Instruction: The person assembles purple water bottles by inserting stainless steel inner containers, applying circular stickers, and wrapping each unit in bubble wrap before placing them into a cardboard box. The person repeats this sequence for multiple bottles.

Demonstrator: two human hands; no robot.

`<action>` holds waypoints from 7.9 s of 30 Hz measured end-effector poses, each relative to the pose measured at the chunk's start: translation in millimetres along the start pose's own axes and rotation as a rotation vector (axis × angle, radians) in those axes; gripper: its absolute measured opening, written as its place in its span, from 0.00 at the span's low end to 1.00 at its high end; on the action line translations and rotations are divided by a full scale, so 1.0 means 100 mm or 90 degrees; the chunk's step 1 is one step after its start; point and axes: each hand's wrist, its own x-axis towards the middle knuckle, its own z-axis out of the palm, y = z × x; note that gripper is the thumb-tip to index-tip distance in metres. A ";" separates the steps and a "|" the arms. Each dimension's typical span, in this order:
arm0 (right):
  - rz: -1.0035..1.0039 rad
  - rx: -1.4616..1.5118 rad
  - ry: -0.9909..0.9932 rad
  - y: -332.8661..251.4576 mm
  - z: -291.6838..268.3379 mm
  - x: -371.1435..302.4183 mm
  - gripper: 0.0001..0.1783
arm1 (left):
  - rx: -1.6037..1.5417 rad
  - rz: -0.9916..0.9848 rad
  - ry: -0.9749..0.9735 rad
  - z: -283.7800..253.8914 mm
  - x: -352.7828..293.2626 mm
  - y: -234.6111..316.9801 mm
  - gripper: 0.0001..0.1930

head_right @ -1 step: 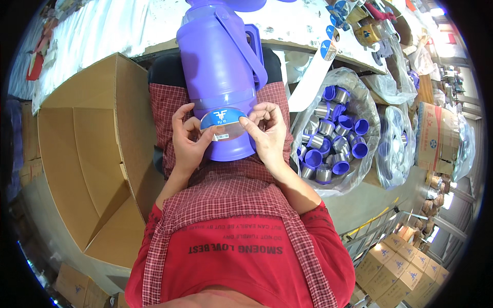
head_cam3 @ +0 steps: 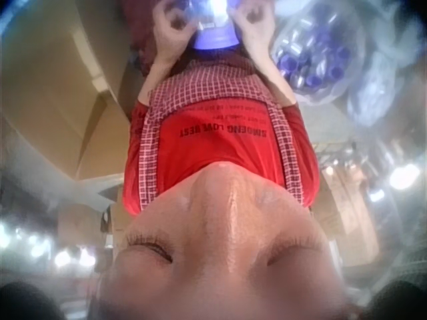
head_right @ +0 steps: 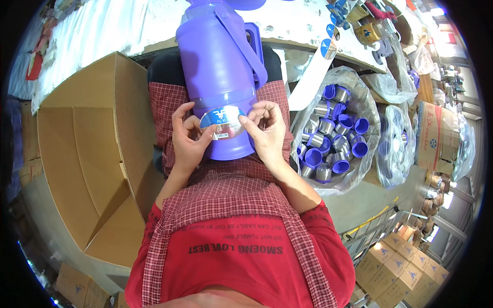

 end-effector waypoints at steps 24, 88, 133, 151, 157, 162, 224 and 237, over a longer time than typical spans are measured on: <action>0.434 -0.773 0.117 2.60 -3.21 -0.71 0.24 | 0.161 0.001 -0.196 -1.02 2.98 0.20 0.22; -0.329 0.045 -0.181 -0.87 0.40 2.15 0.23 | -0.263 0.026 -0.249 -0.04 2.26 0.57 0.43; 0.154 0.174 -0.207 -0.09 -0.42 1.63 0.08 | 0.004 -0.015 -0.316 -1.08 1.59 0.45 0.04; -0.054 -0.345 -0.731 0.42 -0.61 -0.43 0.18 | 0.686 0.281 -0.090 0.13 1.78 0.84 0.32; -0.266 -0.366 -0.563 0.08 -0.37 -0.14 0.31 | 0.205 -0.150 0.050 -1.20 1.23 0.79 0.25; -0.427 -0.377 -0.321 -0.32 0.41 0.89 0.46 | -0.140 0.063 0.439 -2.22 0.04 0.71 0.17; -0.297 -0.565 0.060 0.39 -2.84 3.22 0.22 | 0.078 -0.173 0.050 -0.24 2.59 0.52 0.20; -0.200 -0.596 0.156 0.53 -2.77 3.20 0.09 | 0.506 -0.072 0.028 -0.33 2.74 0.36 0.28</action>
